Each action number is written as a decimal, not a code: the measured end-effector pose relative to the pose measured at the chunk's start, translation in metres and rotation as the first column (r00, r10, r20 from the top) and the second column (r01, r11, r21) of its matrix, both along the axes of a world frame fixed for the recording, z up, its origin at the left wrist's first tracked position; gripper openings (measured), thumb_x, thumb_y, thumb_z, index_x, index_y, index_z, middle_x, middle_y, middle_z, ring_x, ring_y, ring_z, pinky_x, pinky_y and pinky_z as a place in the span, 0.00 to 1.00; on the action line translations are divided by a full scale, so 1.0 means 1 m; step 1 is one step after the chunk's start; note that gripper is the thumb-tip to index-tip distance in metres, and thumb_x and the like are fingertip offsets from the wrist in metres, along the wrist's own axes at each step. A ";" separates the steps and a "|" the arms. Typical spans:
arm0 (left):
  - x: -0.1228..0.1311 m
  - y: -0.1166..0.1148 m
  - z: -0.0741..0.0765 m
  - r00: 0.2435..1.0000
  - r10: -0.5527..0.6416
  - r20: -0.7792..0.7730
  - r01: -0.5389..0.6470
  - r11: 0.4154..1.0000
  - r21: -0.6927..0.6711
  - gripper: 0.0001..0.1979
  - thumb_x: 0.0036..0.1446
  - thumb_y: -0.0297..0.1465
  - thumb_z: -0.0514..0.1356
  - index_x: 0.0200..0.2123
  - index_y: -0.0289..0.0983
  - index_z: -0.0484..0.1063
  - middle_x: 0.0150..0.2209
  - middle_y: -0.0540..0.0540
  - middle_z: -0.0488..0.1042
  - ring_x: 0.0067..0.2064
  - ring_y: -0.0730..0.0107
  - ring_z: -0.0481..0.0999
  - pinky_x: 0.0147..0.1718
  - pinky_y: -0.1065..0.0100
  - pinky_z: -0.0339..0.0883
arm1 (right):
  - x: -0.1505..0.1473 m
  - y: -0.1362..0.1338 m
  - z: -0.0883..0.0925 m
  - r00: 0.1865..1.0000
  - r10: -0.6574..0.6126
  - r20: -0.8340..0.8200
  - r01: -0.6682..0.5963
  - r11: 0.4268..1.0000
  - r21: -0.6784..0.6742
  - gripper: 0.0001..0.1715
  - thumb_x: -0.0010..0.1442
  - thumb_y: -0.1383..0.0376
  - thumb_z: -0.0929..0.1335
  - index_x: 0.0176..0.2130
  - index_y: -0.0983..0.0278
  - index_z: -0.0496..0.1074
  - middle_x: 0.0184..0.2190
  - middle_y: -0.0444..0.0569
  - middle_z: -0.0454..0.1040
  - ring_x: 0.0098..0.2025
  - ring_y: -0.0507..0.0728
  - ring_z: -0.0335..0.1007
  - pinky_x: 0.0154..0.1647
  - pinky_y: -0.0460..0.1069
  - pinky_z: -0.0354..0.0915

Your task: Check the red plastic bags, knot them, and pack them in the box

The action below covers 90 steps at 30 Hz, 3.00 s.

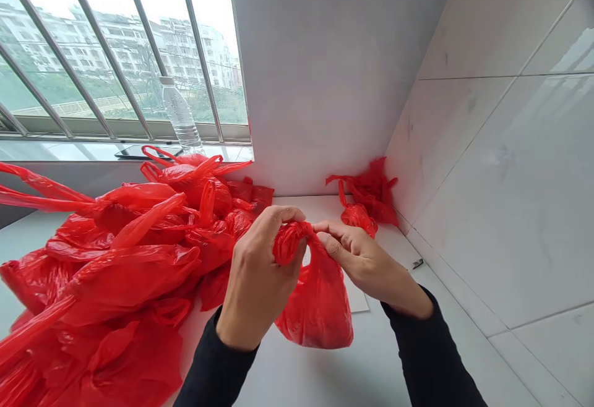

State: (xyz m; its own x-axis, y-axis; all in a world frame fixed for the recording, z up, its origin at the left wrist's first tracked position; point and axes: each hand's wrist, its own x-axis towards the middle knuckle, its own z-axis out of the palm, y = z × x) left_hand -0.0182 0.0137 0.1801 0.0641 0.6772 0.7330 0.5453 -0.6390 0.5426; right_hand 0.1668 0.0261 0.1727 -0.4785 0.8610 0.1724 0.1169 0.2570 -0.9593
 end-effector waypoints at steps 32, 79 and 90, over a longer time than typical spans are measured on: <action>-0.018 0.003 0.000 0.970 -0.127 -0.208 0.136 0.990 0.030 0.20 0.67 0.28 0.62 0.60 0.43 0.74 0.48 0.53 0.82 0.46 0.79 0.81 0.47 0.79 0.73 | 0.002 -0.004 0.011 0.931 -0.299 -0.210 0.321 0.944 0.076 0.11 0.69 0.55 0.69 0.44 0.57 0.79 0.38 0.43 0.79 0.42 0.53 0.74 0.44 0.48 0.68; -0.078 0.009 0.038 0.199 0.196 0.960 0.524 0.807 -0.273 0.16 0.65 0.26 0.57 0.25 0.38 0.56 0.22 0.53 0.52 0.20 0.80 0.55 0.16 0.78 0.59 | 0.020 0.015 -0.001 0.898 -0.395 -0.195 0.398 0.917 -0.027 0.18 0.65 0.50 0.71 0.47 0.59 0.79 0.39 0.47 0.75 0.46 0.57 0.70 0.52 0.53 0.63; -0.039 -0.010 0.035 0.455 -0.080 0.887 0.488 0.855 -0.174 0.09 0.66 0.37 0.62 0.35 0.39 0.78 0.48 0.45 0.79 0.49 0.65 0.80 0.43 0.67 0.81 | 0.028 0.022 -0.009 0.768 -0.529 -0.361 0.533 0.840 -0.097 0.18 0.64 0.48 0.72 0.46 0.56 0.76 0.46 0.45 0.75 0.45 0.55 0.73 0.58 0.54 0.67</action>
